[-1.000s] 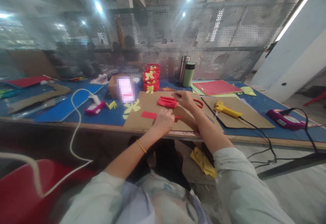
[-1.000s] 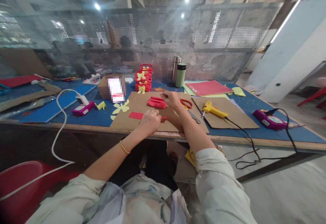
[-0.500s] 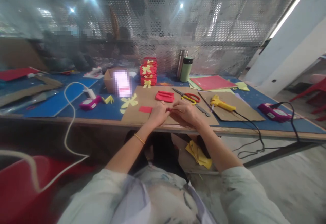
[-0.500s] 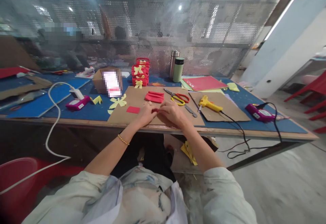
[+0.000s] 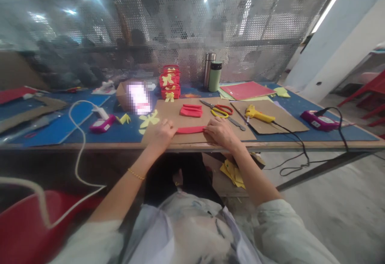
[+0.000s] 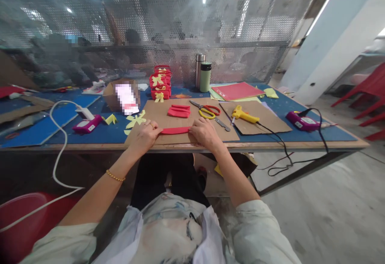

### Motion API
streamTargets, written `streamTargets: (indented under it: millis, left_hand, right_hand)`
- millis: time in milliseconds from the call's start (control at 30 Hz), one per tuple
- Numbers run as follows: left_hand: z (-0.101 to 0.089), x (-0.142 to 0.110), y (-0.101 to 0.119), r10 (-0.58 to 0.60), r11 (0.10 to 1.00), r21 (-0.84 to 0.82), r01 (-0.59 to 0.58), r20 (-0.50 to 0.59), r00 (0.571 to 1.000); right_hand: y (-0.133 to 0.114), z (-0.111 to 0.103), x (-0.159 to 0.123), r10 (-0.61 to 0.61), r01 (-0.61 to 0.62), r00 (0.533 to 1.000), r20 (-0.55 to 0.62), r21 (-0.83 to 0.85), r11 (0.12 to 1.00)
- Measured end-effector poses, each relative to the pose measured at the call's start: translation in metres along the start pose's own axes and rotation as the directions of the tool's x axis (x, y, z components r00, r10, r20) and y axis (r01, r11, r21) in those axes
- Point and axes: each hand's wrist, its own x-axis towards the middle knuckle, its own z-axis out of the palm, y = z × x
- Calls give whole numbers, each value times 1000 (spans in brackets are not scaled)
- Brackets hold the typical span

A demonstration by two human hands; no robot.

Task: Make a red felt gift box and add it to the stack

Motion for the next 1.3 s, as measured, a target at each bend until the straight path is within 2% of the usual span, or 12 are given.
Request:
streamTargets:
  millis: [167, 333, 533, 733, 900, 1067, 1200, 1300]
  left_hand:
    - [-12, -2, 10, 94, 992, 88, -94, 13, 996]
    - [-13, 2, 20, 126, 991, 47, -125, -4, 992]
    - [-2, 1, 16, 11, 998, -61, -10, 17, 1000]
    - [4, -2, 18, -94, 983, -161, 89, -23, 995]
    - [6, 0, 18, -182, 957, -224, 184, 26, 983]
    - [3, 3, 16, -241, 938, -238, 254, 80, 967]
    - [3, 8, 14, -280, 916, -260, 307, 136, 950]
    - [3, 16, 14, -342, 894, -237, 380, 186, 921]
  right_hand:
    - [-11, -8, 1, -52, 52, 999, 1, 2, 999]
    - [-16, -9, 5, -85, 82, 995, 48, 76, 994]
    - [-12, -9, 8, -73, 59, 995, 65, 205, 977]
    - [-12, -9, 16, -72, 52, 993, 96, 195, 979]
    - [-10, -3, 18, -72, 50, 993, 89, 229, 972]
    - [-5, -3, 22, 57, -87, 994, 89, 397, 914]
    - [0, -4, 28, 170, -238, 967, 189, 437, 867]
    - [3, -4, 34, 215, -321, 939, 269, 455, 830]
